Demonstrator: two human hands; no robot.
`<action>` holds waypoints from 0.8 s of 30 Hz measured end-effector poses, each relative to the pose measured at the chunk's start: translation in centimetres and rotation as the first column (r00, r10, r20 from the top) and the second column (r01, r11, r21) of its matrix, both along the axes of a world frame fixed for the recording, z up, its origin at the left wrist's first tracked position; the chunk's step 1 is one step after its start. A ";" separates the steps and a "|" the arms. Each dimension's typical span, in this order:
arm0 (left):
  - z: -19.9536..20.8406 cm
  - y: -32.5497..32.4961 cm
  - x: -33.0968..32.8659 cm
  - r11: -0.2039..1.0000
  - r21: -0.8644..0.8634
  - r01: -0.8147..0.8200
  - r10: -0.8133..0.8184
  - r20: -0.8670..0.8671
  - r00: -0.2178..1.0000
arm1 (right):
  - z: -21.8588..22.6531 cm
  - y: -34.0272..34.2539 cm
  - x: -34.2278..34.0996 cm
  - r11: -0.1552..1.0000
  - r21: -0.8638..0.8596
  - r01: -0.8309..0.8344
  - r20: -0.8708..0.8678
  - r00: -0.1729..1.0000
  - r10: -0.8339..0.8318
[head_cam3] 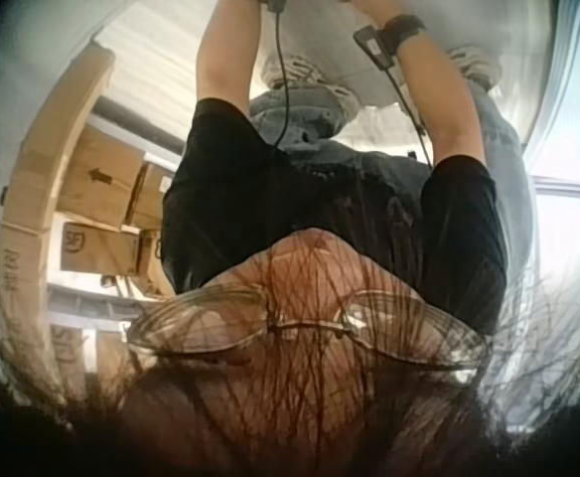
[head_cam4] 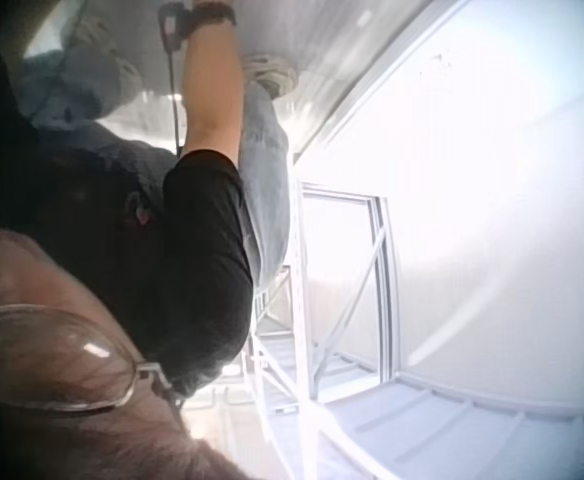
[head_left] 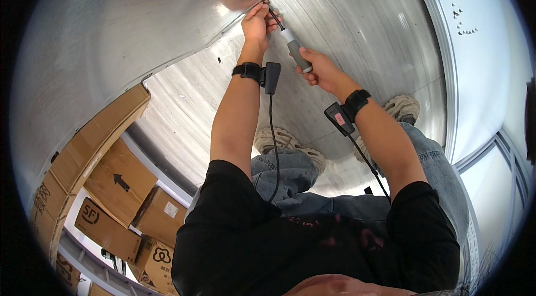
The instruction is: The person uses a screwdriver to tighten screws on a white metal panel mounted on a wall. They repeatedly insert and turn the screwdriver at several screw locations along the panel's edge.
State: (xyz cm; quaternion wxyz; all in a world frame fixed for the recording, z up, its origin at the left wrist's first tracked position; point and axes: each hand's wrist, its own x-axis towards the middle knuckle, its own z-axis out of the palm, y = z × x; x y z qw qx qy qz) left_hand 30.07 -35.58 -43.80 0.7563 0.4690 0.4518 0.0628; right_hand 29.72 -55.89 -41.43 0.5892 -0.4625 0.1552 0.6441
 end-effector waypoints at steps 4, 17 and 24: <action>-0.2 0.1 -0.1 1.000 -0.005 -0.001 0.001 0.012 1.000 | -0.1 0.2 0.1 1.000 -0.026 0.003 0.001 1.000 -0.003; 1.9 -1.9 0.1 0.959 0.264 0.103 -0.038 -0.238 0.970 | -0.3 2.6 -1.6 0.863 -0.493 -0.114 0.639 0.625 0.448; 1.4 -1.3 0.5 0.991 0.104 0.087 -0.063 -0.218 0.974 | -1.3 1.9 -1.1 0.930 -0.362 -0.064 0.622 0.726 0.293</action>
